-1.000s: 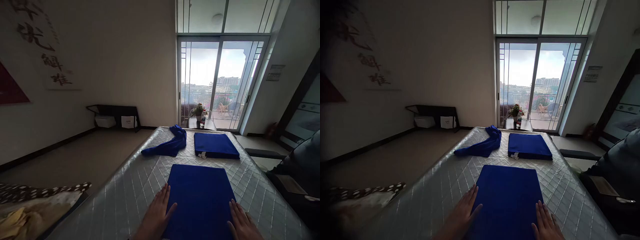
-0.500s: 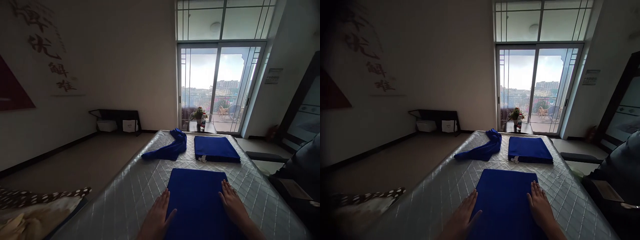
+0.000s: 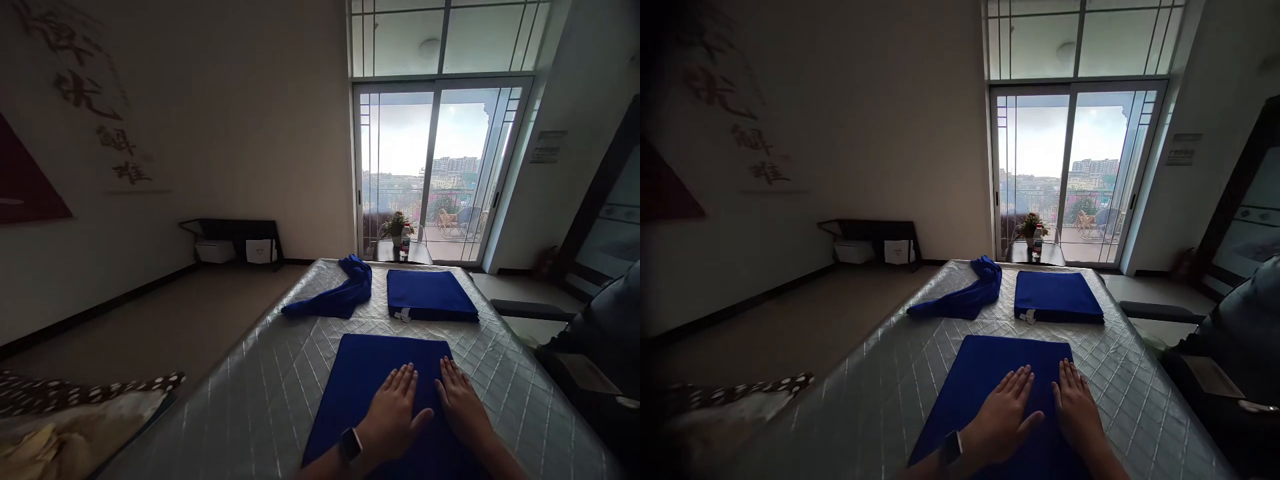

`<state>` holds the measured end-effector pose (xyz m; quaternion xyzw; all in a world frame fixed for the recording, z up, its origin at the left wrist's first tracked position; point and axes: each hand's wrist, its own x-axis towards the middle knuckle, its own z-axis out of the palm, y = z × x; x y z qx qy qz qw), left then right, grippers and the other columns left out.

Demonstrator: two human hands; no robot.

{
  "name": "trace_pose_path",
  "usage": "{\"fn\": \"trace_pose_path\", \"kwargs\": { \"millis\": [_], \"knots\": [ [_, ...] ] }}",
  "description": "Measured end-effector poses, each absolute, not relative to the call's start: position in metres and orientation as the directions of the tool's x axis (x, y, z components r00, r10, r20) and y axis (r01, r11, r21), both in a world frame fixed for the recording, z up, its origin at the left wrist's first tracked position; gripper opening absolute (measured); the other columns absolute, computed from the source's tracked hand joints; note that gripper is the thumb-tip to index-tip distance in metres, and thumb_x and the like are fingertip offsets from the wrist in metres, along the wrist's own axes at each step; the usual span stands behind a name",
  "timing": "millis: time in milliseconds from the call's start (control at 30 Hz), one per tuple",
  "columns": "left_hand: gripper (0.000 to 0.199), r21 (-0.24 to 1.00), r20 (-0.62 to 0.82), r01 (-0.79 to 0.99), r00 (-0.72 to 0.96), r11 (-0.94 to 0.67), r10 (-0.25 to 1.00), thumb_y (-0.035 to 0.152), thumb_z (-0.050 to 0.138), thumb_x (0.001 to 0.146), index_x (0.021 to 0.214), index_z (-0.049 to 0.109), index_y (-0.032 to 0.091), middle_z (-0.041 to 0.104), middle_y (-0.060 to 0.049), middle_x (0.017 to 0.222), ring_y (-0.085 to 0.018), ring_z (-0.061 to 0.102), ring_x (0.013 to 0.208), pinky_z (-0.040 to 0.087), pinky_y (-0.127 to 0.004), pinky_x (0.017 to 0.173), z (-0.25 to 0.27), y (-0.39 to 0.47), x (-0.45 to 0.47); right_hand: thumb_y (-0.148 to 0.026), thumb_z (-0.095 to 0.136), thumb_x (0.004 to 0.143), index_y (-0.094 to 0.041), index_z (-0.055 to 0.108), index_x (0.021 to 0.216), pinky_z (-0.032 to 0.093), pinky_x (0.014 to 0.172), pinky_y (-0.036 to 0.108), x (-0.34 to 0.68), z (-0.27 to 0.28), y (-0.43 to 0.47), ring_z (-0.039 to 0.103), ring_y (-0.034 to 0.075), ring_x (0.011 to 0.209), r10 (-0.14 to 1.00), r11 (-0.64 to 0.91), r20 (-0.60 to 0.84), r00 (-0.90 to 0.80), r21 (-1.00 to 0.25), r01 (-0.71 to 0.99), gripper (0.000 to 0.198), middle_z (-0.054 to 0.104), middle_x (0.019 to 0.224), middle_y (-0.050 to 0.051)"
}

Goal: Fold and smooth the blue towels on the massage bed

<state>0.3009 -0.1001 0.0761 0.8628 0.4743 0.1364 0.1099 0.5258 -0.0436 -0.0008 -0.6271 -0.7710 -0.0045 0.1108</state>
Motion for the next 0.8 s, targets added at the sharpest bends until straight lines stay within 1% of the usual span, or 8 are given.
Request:
{"fn": "trace_pose_path", "kwargs": {
  "millis": [67,133,300,433,500,567,633,800],
  "knots": [
    [0.076,0.35,0.16,0.759,0.529,-0.549,0.833,0.064,0.02,0.108,0.165,0.028,0.013,0.025,-0.011,0.172,-0.024,0.019,0.16,0.023,-0.043,0.132,0.068,-0.087,0.324,-0.035,0.02,0.104,-0.002,0.032,0.161,0.025,0.129,0.048,0.527,0.0,-0.044,0.02,0.025,0.159,0.965,0.22,0.174,-0.198,-0.117,0.968,0.067,0.027,0.17,0.015],
    [0.077,0.367,0.165,0.768,0.502,-0.525,0.849,0.063,0.018,0.108,0.165,0.028,0.012,0.026,-0.012,0.172,-0.024,0.018,0.161,0.022,-0.043,0.132,0.058,-0.077,0.334,-0.035,0.021,0.104,-0.002,0.034,0.16,0.024,0.13,0.048,0.528,0.0,-0.044,0.021,0.026,0.159,0.962,0.232,0.173,-0.211,-0.111,0.966,0.067,0.029,0.169,0.016],
    [0.08,0.323,0.124,0.853,0.391,-0.41,0.912,0.065,0.016,0.107,0.165,0.026,0.012,0.024,-0.013,0.172,-0.026,0.018,0.161,0.022,-0.048,0.132,0.04,-0.061,0.302,-0.038,0.02,0.104,-0.003,0.033,0.161,0.023,0.13,0.048,0.525,0.002,-0.044,0.02,0.025,0.159,0.969,0.212,0.156,-0.193,-0.116,0.97,0.068,0.029,0.17,0.015],
    [0.086,0.256,0.086,0.939,0.213,-0.228,0.973,0.069,0.014,0.105,0.164,0.027,0.009,0.024,-0.015,0.172,-0.03,0.019,0.16,0.024,-0.051,0.131,0.041,-0.05,0.242,-0.038,0.019,0.104,-0.004,0.034,0.161,0.024,0.13,0.048,0.525,0.0,-0.044,0.021,0.025,0.159,0.967,0.205,0.183,-0.176,-0.152,0.967,0.068,0.028,0.17,0.014],
    [0.089,0.222,0.077,0.968,0.104,-0.118,0.992,0.07,0.013,0.104,0.163,0.029,0.005,0.024,-0.018,0.171,-0.031,0.02,0.16,0.024,-0.051,0.131,0.041,-0.046,0.215,-0.037,0.02,0.104,-0.005,0.036,0.161,0.025,0.129,0.05,0.526,-0.002,-0.044,0.022,0.026,0.159,0.961,0.223,0.203,-0.187,-0.17,0.96,0.067,0.029,0.17,0.015],
    [0.09,0.201,0.081,0.978,0.031,-0.047,0.996,0.069,0.012,0.105,0.162,0.029,0.001,0.023,-0.02,0.171,-0.031,0.02,0.16,0.024,-0.049,0.131,0.04,-0.043,0.198,-0.037,0.022,0.104,-0.006,0.038,0.16,0.026,0.129,0.052,0.527,-0.003,-0.043,0.022,0.027,0.159,0.958,0.235,0.208,-0.197,-0.176,0.956,0.066,0.03,0.169,0.015],
    [0.091,0.197,0.09,0.98,0.002,-0.02,0.996,0.069,0.012,0.105,0.162,0.028,0.0,0.023,-0.021,0.171,-0.03,0.021,0.16,0.024,-0.048,0.13,0.039,-0.042,0.189,-0.036,0.022,0.104,-0.005,0.038,0.16,0.026,0.129,0.052,0.527,-0.002,-0.043,0.022,0.027,0.159,0.959,0.235,0.2,-0.2,-0.171,0.957,0.066,0.03,0.169,0.016],
    [0.093,0.21,0.1,0.977,0.013,-0.034,0.995,0.07,0.012,0.104,0.162,0.026,-0.002,0.022,-0.022,0.171,-0.031,0.021,0.16,0.024,-0.048,0.13,0.037,-0.044,0.19,-0.038,0.021,0.104,-0.004,0.033,0.161,0.023,0.13,0.048,0.525,0.004,-0.046,0.018,0.025,0.16,0.968,0.217,0.16,-0.193,-0.148,0.965,0.068,0.025,0.171,0.015]
  ]
}}
